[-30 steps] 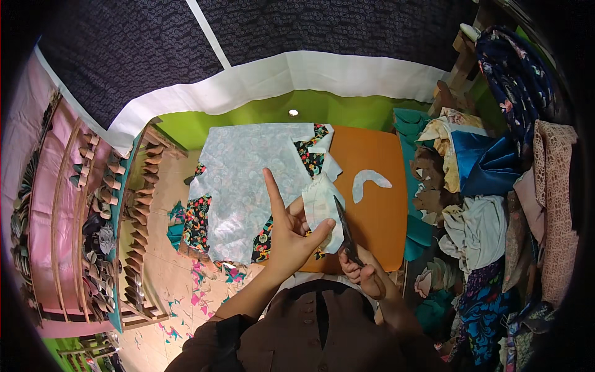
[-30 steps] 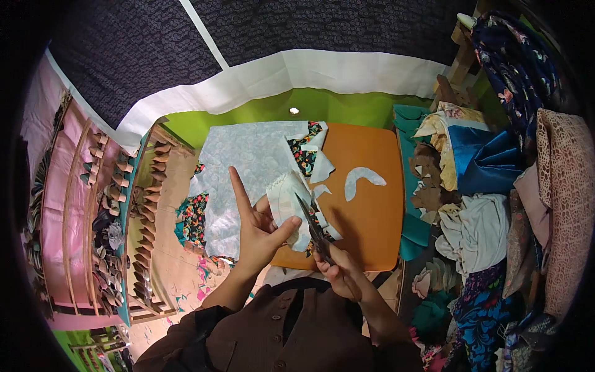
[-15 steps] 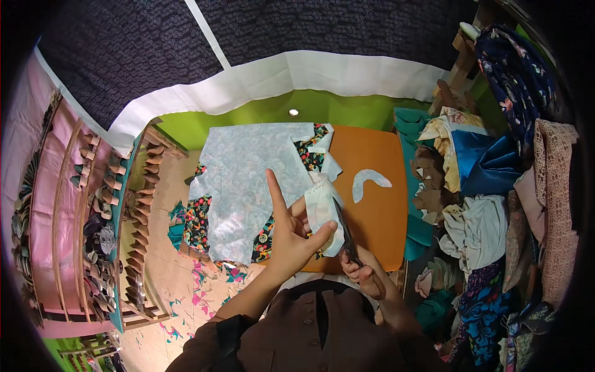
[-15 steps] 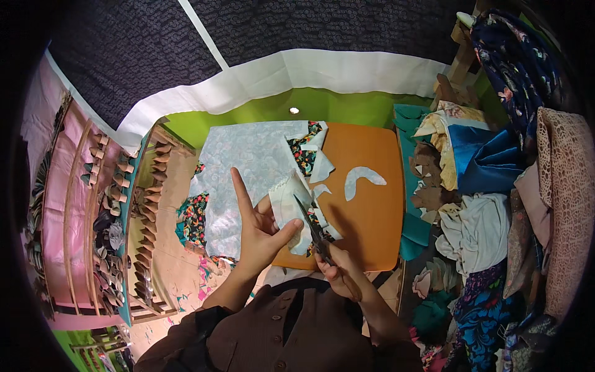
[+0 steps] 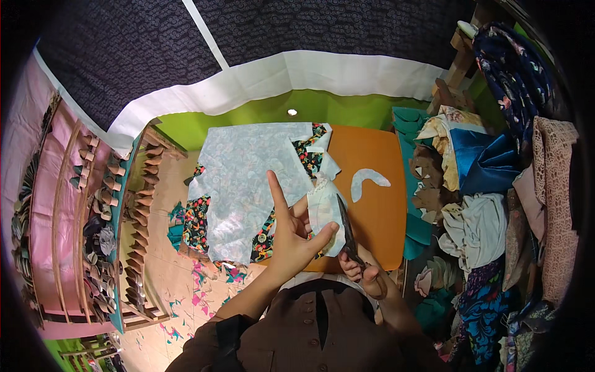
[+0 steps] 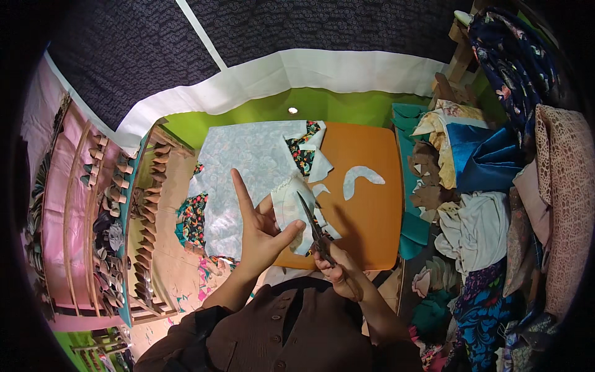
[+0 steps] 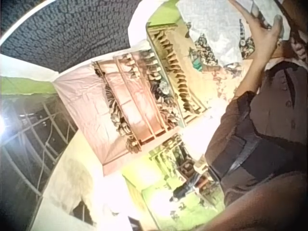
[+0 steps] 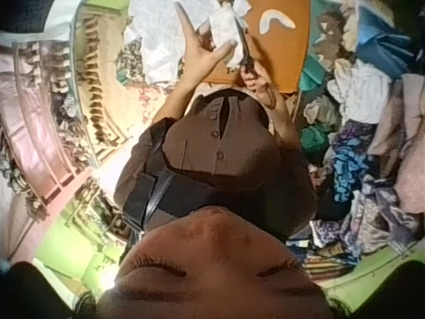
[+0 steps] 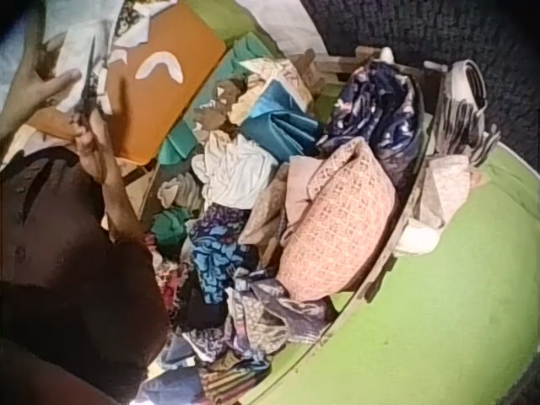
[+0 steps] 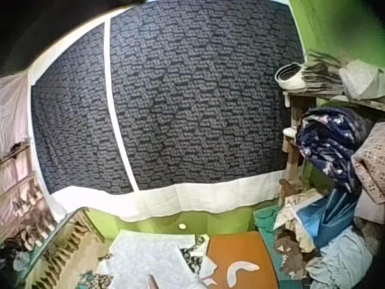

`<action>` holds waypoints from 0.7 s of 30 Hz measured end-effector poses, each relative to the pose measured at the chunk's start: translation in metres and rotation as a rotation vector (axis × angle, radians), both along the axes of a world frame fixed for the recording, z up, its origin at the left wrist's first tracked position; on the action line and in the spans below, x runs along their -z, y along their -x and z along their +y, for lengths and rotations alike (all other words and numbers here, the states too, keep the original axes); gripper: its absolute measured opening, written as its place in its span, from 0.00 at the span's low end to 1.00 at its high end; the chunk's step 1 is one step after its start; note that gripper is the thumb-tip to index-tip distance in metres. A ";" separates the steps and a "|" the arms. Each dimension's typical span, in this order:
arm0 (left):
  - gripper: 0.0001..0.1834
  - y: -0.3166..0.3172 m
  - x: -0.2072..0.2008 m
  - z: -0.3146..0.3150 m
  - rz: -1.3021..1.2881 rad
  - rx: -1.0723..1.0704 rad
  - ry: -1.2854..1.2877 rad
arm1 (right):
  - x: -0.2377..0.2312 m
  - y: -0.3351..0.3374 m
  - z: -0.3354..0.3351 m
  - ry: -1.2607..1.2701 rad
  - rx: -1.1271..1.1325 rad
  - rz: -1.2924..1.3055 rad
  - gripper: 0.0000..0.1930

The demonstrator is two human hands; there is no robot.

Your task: Cutting out components from patterned fabric using scissors on a work table.

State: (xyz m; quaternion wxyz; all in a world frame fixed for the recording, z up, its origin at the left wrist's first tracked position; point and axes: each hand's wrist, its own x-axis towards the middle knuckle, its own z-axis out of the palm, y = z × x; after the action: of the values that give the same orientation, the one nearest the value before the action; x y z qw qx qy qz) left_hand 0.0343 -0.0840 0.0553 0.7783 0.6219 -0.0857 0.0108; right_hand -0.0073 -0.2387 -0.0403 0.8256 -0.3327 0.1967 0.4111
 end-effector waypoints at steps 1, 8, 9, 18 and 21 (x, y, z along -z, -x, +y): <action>0.58 0.000 0.000 0.001 -0.005 -0.003 -0.005 | -0.001 0.001 -0.001 -0.041 -0.003 -0.026 0.15; 0.57 0.000 0.002 0.003 -0.065 0.013 -0.051 | -0.032 0.005 -0.002 0.091 -0.081 -0.437 0.18; 0.58 0.001 0.002 0.003 -0.037 0.022 -0.032 | -0.024 0.004 -0.004 0.091 -0.081 -0.438 0.18; 0.59 0.003 0.002 0.001 -0.043 0.009 -0.004 | -0.032 0.012 0.000 0.000 -0.011 -0.670 0.18; 0.59 0.003 0.004 0.001 -0.047 0.015 -0.006 | -0.034 0.012 0.000 0.006 -0.001 -0.678 0.25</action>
State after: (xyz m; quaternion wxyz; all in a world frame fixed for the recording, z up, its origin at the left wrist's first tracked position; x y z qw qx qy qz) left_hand 0.0317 -0.0829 0.0513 0.7742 0.6232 -0.1087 0.0195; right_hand -0.0194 -0.2388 -0.0059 0.8429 -0.4529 -0.0881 0.2768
